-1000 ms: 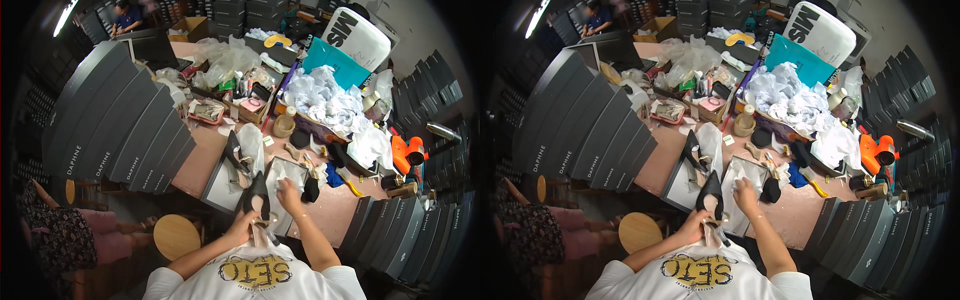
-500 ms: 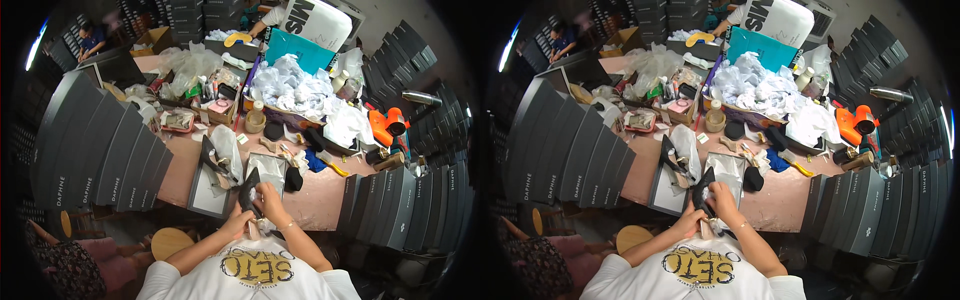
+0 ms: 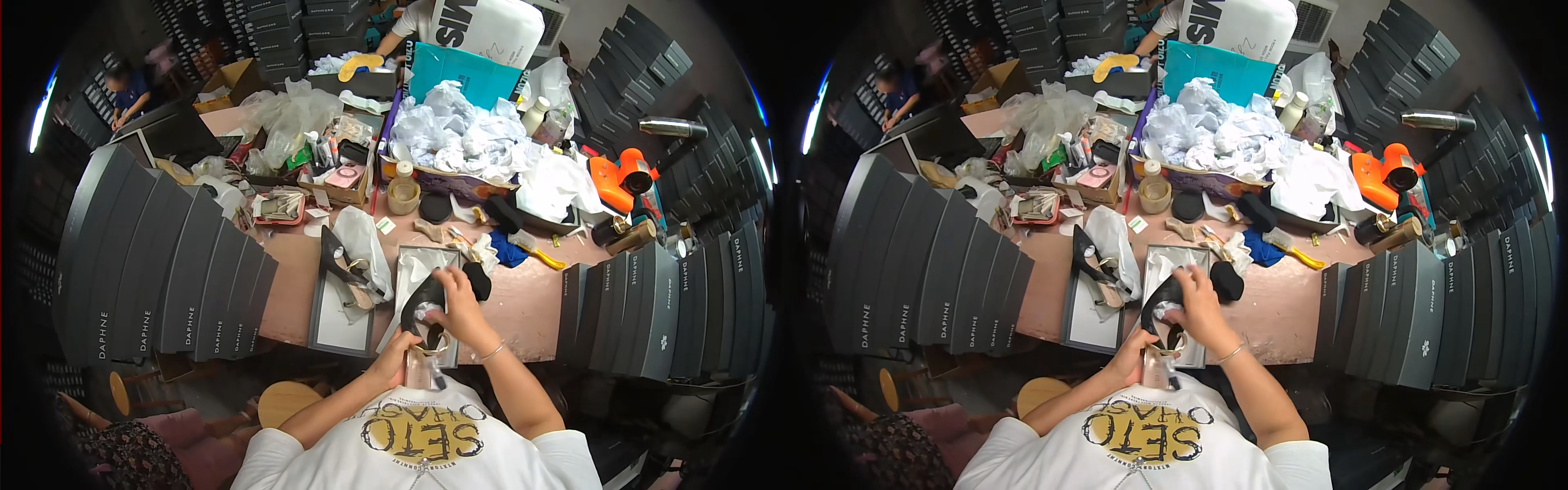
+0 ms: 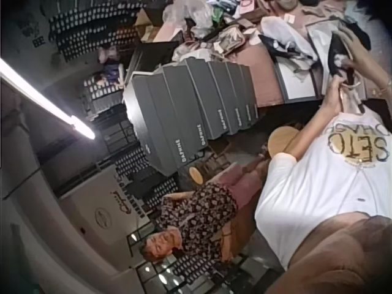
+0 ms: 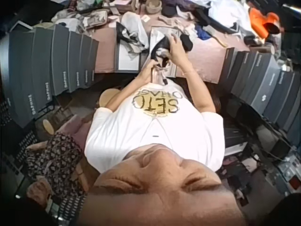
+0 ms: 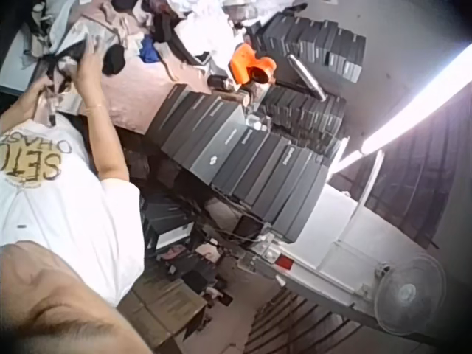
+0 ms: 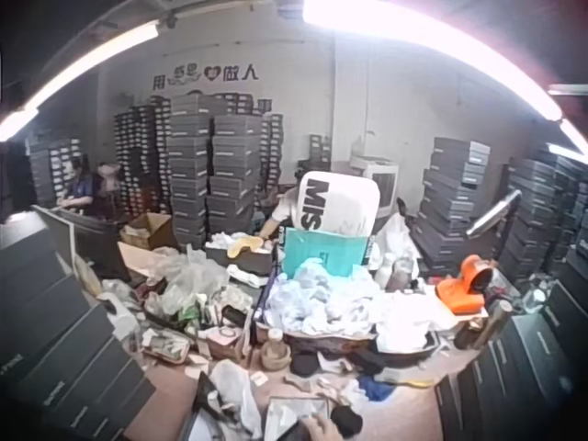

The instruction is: Pack a pair of high-heeled shoes into a box after cleaning and wrapping them.

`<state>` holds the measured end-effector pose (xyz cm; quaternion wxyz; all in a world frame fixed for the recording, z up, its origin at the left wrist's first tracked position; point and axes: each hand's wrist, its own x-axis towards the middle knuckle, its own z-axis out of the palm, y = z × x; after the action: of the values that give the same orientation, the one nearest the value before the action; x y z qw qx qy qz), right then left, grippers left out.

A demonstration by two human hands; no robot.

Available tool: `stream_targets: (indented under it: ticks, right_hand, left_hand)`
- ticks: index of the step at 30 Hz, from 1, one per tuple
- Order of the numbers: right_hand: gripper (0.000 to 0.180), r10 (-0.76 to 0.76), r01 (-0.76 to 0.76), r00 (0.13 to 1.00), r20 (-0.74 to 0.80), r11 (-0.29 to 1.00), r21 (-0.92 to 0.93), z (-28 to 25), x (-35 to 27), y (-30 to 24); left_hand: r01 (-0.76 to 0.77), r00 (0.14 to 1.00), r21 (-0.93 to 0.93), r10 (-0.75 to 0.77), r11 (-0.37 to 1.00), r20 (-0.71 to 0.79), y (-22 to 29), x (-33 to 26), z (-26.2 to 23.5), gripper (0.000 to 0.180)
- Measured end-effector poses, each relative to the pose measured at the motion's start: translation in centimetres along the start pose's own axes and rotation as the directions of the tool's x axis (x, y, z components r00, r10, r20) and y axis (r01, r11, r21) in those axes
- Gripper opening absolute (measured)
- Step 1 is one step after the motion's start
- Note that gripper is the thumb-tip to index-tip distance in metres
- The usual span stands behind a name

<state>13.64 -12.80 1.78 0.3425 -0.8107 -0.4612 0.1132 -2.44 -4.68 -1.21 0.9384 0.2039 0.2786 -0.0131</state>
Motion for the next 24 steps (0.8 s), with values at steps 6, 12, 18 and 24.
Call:
stream_targets:
  ticks: [6,12,18,24]
  right_hand:
    - [0.078,0.178,-0.200,0.979,0.097,0.926,0.320,2.5,1.6,1.7]
    - [0.080,0.093,-0.117,0.993,0.071,0.825,0.554,-1.2,2.7,-0.6]
    - [0.049,-0.027,-0.297,0.893,0.450,0.717,0.631,-2.7,-5.7,-5.8]
    - [0.026,-0.130,-0.029,0.961,0.246,0.833,0.552,-1.3,-6.4,-8.5]
  left_hand:
    - [0.023,1.000,0.144,-0.020,0.989,-0.023,1.8,-0.1,1.1,0.040]
    - [-0.147,0.989,0.130,0.150,0.981,-0.015,4.5,-0.6,-0.5,0.035]
    - [0.044,0.921,-0.438,0.134,0.898,0.367,4.5,-2.2,-3.3,0.038]
    - [0.230,0.808,-0.488,0.114,0.842,0.578,3.1,-1.1,-4.5,0.038]
